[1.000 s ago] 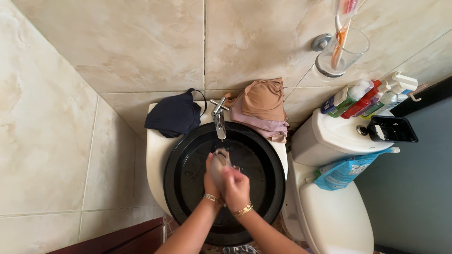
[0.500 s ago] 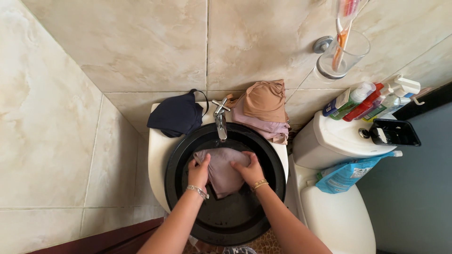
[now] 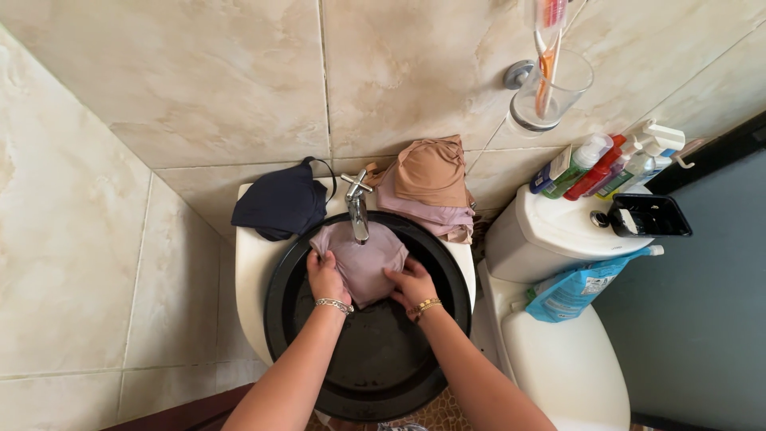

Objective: Hand washing bras and undergarments in a basin inside a bathroom.

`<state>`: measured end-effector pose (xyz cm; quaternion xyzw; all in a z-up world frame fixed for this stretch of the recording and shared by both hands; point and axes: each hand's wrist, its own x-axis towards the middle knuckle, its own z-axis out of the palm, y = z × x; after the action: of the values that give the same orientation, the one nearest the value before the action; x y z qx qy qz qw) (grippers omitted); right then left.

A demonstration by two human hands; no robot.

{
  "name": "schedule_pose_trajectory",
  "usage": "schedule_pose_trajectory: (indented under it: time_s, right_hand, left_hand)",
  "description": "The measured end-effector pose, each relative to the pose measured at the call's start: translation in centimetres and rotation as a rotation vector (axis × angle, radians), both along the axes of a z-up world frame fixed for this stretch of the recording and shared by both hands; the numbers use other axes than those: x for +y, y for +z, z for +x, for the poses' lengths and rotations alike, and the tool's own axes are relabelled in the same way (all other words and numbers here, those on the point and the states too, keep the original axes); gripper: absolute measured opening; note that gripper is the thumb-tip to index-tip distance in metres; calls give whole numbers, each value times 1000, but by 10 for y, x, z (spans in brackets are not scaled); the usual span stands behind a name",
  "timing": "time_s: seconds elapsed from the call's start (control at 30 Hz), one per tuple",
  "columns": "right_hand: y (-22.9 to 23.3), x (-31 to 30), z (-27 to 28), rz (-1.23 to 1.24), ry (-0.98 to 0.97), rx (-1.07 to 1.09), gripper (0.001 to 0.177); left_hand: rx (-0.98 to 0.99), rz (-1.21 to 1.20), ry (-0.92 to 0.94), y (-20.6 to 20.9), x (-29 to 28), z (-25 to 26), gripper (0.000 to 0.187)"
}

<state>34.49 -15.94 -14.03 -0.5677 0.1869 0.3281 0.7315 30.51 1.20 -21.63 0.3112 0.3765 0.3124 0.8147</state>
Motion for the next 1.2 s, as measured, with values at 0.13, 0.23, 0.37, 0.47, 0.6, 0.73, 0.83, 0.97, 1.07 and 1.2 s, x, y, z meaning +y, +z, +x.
schedule_pose_trajectory:
  time_s: [0.13,0.23,0.37,0.47,0.6,0.73,0.83,0.97,1.07,1.2]
  right_hand:
    - [9,-8,2,5,48,96,45]
    - [59,3,-9,313,-107,229,43]
    - [43,21,-51,49,-28,-180,55]
    - [25,26,-74,-191,56,-606,51]
    - [-3,25,-42,-479,2,-588,49]
    - [-22,23,-15,-690,84,-497,62]
    - [-44,13,9,-899,94,-467,74]
    - [-38,-1,21,-748,240,-535,72]
    - [-24,0,19,-692,340,-554,60]
    - [6,17,15,-749,200,-568,42]
  left_hand:
    - [11,-29,-16,-18,-8,-23,31]
    - [-27,-285,-177,9,-24,-46,37]
    - [82,-446,-263,94,-43,-56,67]
    - [78,-432,-379,69,-45,-50,79]
    - [72,-109,-311,101,-72,-60,68]
    - [473,-57,-428,104,-69,-65,69]
    - [302,-145,-346,87,-51,-62,68]
    - [424,184,-352,54,-11,-50,73]
    - [594,215,-453,62,5,-39,78]
    - [575,71,-475,71,3,-21,80]
